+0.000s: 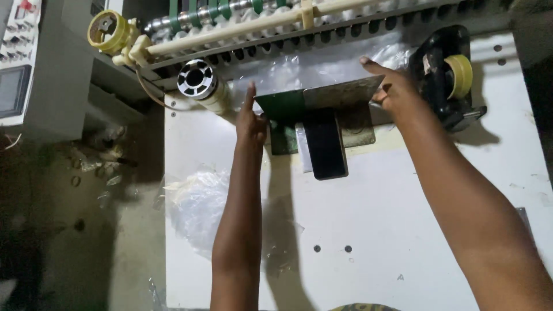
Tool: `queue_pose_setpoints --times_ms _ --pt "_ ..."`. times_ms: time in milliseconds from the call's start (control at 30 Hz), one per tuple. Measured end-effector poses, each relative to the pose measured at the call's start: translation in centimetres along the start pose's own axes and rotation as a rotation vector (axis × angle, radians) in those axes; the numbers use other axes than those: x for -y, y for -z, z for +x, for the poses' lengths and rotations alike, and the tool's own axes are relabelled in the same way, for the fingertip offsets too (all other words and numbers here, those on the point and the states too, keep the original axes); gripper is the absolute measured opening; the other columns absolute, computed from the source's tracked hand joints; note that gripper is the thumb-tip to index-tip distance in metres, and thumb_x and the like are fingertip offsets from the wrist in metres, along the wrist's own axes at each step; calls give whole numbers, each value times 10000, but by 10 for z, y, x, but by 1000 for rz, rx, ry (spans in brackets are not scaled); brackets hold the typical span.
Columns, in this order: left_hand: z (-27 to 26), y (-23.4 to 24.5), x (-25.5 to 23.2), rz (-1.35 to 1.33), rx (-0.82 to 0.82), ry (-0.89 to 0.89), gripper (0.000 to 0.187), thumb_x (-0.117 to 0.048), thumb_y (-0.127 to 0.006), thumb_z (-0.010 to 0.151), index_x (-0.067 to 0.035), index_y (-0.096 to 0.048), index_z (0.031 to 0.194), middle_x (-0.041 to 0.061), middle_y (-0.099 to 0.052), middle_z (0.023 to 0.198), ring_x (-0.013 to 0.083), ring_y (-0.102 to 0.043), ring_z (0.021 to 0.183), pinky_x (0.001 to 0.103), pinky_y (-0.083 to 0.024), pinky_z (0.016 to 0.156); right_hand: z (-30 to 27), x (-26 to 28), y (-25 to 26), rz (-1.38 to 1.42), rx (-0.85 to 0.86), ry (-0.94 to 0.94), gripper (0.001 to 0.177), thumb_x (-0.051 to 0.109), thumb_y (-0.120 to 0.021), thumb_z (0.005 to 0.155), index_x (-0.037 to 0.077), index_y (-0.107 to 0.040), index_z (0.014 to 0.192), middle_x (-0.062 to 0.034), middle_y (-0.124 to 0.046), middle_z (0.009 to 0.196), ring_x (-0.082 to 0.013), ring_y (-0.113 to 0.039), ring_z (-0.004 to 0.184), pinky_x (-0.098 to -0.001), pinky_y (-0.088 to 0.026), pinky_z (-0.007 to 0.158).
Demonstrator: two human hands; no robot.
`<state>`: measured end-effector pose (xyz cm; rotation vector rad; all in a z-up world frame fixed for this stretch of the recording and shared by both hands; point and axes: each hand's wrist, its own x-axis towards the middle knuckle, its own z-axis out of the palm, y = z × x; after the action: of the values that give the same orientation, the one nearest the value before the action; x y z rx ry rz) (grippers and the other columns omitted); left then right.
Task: Folding and stacking small plastic bags on a work table
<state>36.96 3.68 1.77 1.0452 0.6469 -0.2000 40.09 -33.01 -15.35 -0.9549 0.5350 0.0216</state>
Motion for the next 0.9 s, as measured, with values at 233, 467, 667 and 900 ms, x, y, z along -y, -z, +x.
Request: queue_pose_setpoints --times_ms 233,467,667,900 --pt "116 -2 18 501 -126 -164 591 -389 -985 613 31 -788 978 201 -715 835 282 -719 708 441 -541 632 -16 22 -19 -647 -288 878 399 155 -901 855 11 -655 1135 -223 -674 1028 -418 -727 1000 -573 -552 902" --pt "-41 19 -17 135 -81 -921 312 -144 -867 878 -39 -716 1130 130 -755 1027 151 -650 914 368 -562 888 -197 48 -22 -879 -180 1274 188 16 -732 999 34 -775 1181 -182 -759 1075 -358 -713 1130 -394 -517 1002" --pt "-179 78 -41 251 19 -892 533 -172 -824 847 -18 -605 1309 99 -684 1258 178 -656 1128 328 -568 1030 -383 40 48 -1147 152 995 955 814 -241 893 18 -675 1192 -124 -620 1463 -407 -507 1470 -551 -423 1173" --pt "-294 79 -26 750 97 -500 384 -262 -804 809 -42 -768 1121 61 -789 1058 157 -709 992 310 -584 880 -412 33 102 -1637 433 477 1015 124 -762 559 277 -437 1508 52 -343 1671 -348 -85 1614 -529 -46 1266"
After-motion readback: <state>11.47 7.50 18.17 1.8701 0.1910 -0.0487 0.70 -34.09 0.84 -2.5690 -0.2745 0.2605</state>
